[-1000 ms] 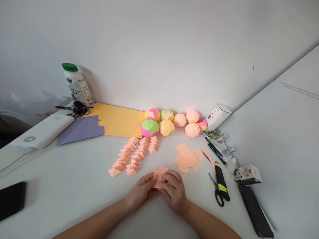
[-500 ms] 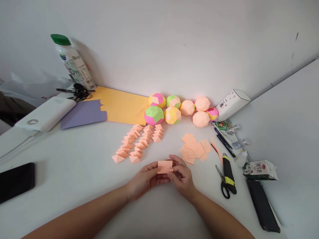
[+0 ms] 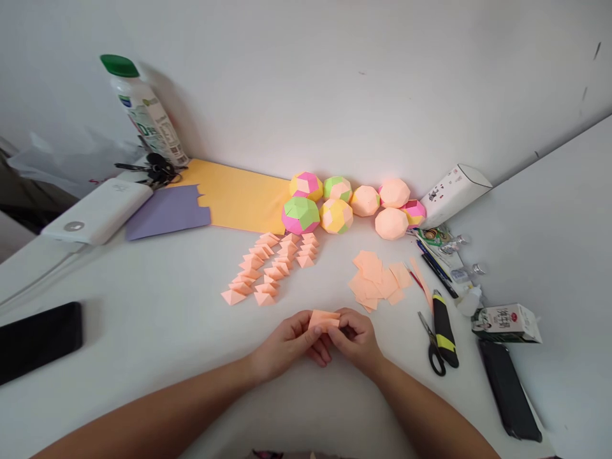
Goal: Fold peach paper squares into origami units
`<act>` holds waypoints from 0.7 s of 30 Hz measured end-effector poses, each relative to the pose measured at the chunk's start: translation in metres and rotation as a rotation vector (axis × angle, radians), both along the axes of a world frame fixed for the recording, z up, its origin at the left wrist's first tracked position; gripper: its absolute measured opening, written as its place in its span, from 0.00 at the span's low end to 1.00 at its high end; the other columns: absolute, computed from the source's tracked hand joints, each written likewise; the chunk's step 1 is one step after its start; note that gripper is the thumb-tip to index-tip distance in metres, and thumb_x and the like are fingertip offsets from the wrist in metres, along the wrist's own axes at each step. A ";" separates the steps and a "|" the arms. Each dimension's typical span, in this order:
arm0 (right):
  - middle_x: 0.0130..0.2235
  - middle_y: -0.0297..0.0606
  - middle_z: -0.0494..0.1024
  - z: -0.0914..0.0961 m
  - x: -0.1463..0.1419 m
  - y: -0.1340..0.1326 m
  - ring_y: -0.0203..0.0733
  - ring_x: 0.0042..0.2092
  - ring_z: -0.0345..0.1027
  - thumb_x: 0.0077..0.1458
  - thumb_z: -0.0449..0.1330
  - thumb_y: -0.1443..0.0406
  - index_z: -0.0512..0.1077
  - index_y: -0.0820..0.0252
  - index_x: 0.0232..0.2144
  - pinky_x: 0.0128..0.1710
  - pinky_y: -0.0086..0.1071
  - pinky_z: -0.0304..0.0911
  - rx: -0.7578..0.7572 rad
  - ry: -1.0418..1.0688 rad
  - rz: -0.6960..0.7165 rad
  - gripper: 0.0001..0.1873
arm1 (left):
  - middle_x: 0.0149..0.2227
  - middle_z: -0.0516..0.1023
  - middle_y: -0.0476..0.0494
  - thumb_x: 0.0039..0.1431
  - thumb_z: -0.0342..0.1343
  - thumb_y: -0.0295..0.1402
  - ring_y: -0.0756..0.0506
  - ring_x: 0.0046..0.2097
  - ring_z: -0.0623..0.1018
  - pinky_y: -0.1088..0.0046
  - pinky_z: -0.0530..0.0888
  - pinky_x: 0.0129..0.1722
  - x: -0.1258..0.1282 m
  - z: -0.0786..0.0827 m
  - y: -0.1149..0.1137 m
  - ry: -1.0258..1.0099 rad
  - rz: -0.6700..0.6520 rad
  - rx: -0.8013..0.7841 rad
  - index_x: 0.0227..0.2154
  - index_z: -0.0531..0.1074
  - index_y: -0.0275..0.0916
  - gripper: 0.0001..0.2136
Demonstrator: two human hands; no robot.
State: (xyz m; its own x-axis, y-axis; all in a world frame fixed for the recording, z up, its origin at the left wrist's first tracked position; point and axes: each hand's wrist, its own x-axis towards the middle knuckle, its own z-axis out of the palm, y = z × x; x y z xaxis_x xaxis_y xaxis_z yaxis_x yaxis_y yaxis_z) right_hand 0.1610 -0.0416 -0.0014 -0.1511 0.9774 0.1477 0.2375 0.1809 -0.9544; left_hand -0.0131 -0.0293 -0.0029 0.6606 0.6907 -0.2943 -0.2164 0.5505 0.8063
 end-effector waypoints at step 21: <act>0.19 0.29 0.67 -0.003 -0.002 -0.005 0.32 0.20 0.60 0.51 0.58 0.59 0.57 0.57 0.22 0.19 0.26 0.57 -0.208 0.084 0.015 0.14 | 0.26 0.75 0.47 0.54 0.53 0.49 0.49 0.23 0.77 0.72 0.75 0.23 0.003 0.002 -0.003 0.057 0.006 0.016 0.29 0.63 0.35 0.18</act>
